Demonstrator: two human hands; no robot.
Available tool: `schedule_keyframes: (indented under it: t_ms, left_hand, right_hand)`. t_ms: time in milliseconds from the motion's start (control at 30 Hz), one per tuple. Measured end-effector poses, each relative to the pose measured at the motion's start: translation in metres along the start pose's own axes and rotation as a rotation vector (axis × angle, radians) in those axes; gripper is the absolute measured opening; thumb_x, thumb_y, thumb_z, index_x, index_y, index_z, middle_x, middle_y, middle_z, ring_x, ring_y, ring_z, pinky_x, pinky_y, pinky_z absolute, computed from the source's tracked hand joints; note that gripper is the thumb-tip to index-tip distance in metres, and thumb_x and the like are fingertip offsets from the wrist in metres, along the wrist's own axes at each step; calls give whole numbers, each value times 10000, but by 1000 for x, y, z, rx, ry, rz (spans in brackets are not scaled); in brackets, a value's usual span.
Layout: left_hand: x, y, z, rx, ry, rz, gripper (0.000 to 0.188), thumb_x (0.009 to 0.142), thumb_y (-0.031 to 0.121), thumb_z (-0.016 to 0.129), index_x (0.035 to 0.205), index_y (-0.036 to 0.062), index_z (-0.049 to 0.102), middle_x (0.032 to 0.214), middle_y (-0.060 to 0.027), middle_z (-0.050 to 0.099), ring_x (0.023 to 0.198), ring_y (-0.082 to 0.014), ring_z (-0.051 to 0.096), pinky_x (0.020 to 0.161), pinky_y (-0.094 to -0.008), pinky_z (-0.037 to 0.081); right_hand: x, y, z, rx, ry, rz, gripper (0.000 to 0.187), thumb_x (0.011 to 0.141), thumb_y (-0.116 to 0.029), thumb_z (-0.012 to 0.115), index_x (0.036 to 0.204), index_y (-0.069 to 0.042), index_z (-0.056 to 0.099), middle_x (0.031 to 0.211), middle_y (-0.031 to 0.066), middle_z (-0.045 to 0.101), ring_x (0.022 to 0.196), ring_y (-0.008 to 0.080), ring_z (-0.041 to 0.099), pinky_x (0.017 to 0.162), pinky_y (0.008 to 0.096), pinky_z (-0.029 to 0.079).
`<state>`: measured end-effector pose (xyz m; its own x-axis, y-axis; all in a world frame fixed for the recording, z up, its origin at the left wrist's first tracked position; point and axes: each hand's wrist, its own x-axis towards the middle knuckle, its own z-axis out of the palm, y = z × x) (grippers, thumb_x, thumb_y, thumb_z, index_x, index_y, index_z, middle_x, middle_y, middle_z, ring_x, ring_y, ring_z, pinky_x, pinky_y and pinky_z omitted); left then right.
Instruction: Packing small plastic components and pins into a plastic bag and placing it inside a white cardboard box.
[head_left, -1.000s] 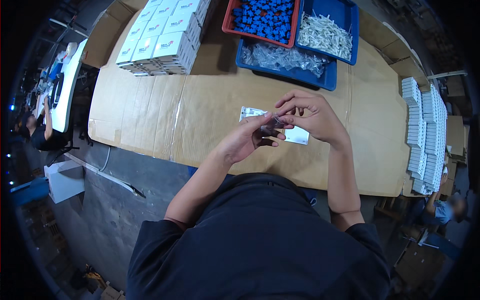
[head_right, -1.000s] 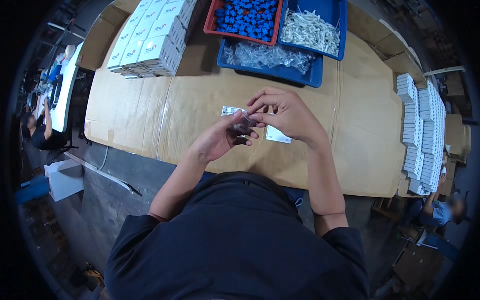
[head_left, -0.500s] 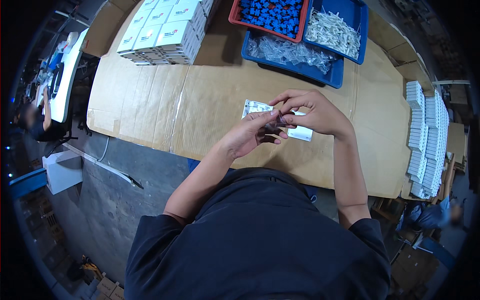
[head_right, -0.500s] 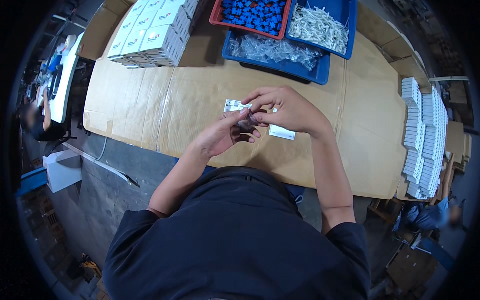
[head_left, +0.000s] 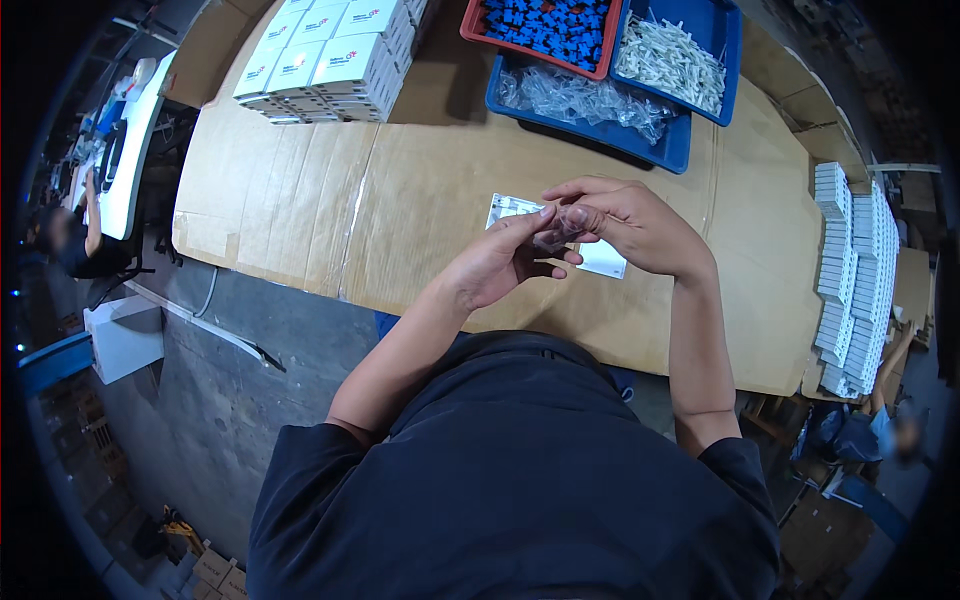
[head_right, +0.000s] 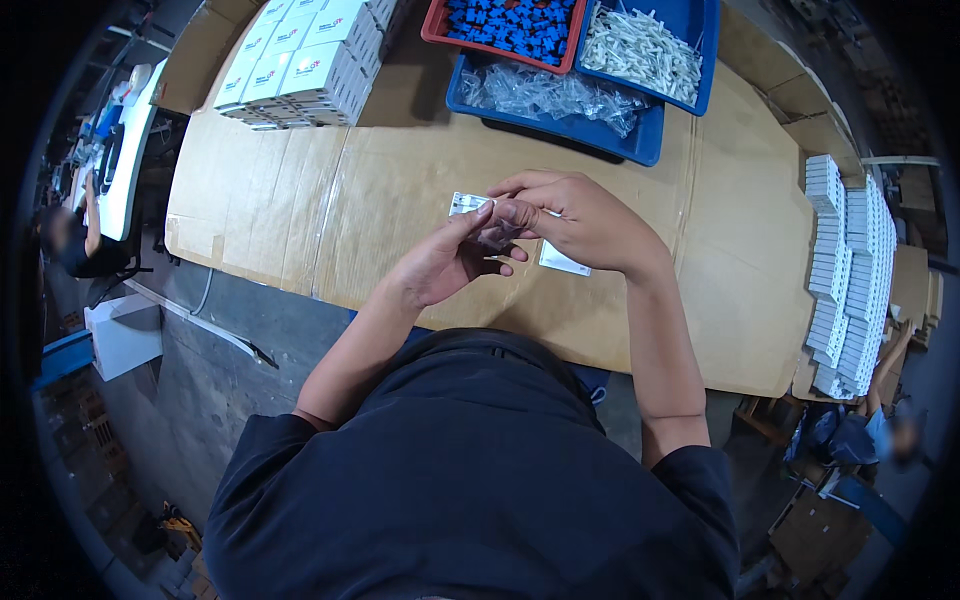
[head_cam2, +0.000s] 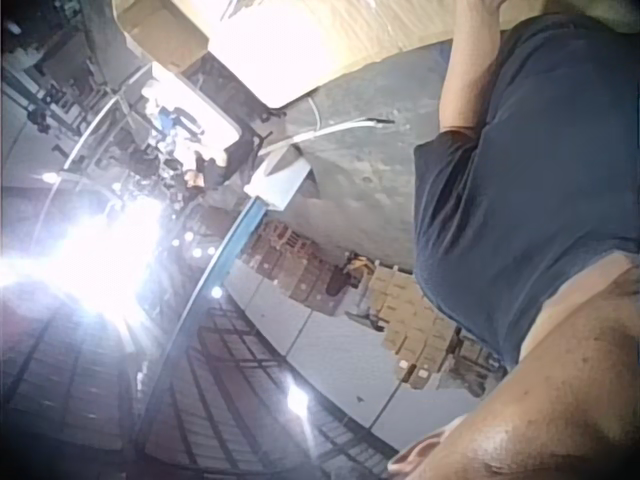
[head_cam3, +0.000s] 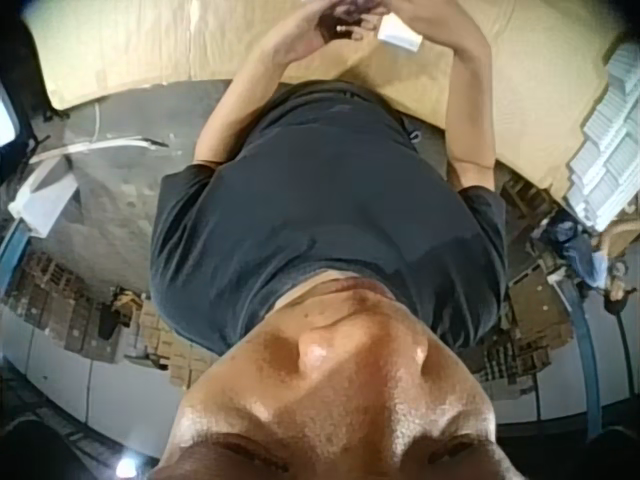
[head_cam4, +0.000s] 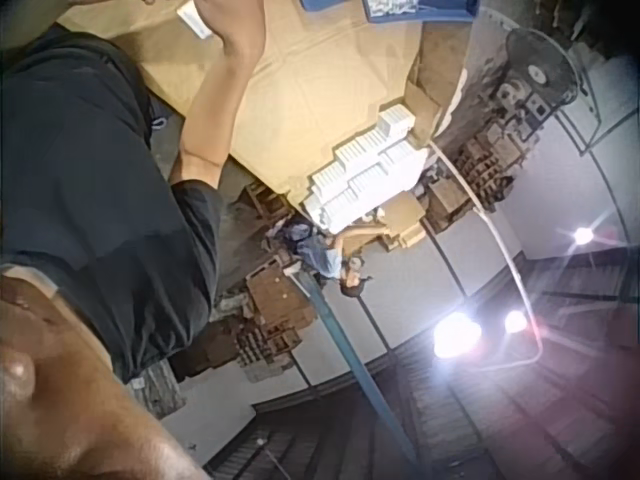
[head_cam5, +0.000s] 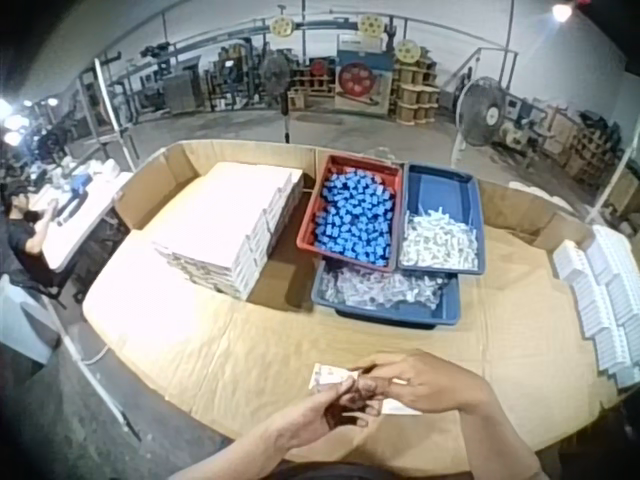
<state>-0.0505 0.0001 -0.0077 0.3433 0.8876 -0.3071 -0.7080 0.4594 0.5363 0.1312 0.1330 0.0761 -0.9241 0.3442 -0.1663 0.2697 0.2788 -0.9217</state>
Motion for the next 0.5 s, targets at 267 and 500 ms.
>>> schedule_keyframes:
  t_ms: [267, 500]
  left_hand:
    - [0, -5, -4, -32, -11, 11, 384, 1088, 418, 528, 1261, 84, 604, 1182, -80, 710, 1091, -249, 699, 884, -391, 543]
    - [-2, -6, -1, -18, 15, -4, 415, 1077, 424, 554, 1270, 63, 618, 1227, -97, 697, 1056, -221, 708, 865, -368, 560]
  right_hand:
    - [2, 6, 7, 71, -18, 8, 387, 1076, -302, 573, 1211, 37, 702, 1288, 136, 673, 1069, 212, 680, 927, 328, 547]
    - [4, 2, 6, -62, -38, 54, 377, 1071, -291, 583, 1181, 49, 705, 1267, 138, 681, 1039, 210, 688, 909, 332, 551]
